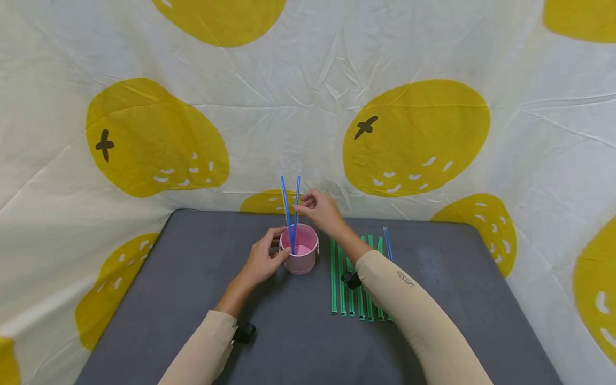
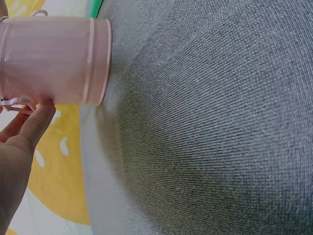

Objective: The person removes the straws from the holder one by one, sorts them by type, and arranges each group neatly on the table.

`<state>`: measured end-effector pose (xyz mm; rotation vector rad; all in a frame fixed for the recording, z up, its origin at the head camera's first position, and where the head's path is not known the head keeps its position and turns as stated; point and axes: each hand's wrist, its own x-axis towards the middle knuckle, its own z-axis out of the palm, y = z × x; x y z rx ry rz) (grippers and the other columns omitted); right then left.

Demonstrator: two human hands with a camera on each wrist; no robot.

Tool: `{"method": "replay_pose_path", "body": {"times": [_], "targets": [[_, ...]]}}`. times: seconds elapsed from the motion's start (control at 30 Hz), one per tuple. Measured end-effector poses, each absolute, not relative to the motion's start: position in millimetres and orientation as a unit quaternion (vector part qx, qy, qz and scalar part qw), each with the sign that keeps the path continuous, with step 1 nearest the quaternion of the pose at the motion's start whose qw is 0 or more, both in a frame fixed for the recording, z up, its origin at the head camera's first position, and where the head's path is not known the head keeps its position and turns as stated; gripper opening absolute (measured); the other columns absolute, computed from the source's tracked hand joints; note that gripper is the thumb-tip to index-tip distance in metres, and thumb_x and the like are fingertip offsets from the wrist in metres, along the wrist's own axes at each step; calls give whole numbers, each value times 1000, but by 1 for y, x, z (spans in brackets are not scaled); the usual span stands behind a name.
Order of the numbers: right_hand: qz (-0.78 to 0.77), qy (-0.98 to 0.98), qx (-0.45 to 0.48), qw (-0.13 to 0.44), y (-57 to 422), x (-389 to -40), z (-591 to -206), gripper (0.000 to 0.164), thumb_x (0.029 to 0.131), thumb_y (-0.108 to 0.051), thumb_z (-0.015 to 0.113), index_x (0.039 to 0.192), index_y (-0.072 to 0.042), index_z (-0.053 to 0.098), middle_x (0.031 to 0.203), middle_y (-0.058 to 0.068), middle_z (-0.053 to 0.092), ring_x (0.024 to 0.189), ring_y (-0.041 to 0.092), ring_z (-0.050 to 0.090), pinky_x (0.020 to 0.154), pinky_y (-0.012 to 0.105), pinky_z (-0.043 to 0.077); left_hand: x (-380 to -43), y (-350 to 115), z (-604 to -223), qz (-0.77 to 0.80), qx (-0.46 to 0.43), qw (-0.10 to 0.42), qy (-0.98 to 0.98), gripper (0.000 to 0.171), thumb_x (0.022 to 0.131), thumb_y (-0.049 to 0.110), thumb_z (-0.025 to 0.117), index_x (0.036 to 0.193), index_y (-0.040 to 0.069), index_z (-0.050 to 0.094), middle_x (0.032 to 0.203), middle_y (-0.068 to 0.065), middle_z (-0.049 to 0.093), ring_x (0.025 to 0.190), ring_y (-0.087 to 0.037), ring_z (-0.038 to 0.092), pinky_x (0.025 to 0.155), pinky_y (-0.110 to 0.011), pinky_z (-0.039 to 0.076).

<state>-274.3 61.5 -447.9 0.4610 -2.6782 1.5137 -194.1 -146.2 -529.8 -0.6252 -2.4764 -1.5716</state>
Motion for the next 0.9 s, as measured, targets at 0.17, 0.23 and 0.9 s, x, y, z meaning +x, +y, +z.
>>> {"method": "replay_pose_path", "body": {"times": [0.17, 0.23, 0.9], "targets": [[486, -864, 129, 16, 55, -277, -449, 36, 92, -27, 80, 116, -4, 65, 103, 11, 72, 95, 26, 70, 78, 31, 62, -193, -148, -528, -522, -205, 66, -825, 55, 95, 22, 75, 145, 12, 52, 132, -20, 66, 114, -40, 69, 88, -54, 62], [484, -865, 132, 16, 54, -279, -449, 36, 93, -26, 79, 116, -4, 64, 101, 11, 72, 94, 26, 70, 77, 32, 63, -193, -147, -528, -523, -204, 67, -825, 56, 95, 20, 76, 144, 11, 52, 132, -20, 67, 114, -40, 69, 88, -54, 62], [524, -839, 142, 21, 63, -276, -431, 24, 98, -11, 71, 116, 0, 60, 102, 16, 68, 91, 39, 72, 71, 37, 65, -194, -145, -530, -524, -197, 68, -826, 55, 95, 24, 75, 144, 12, 53, 132, -18, 67, 112, -40, 69, 89, -54, 62]]}}
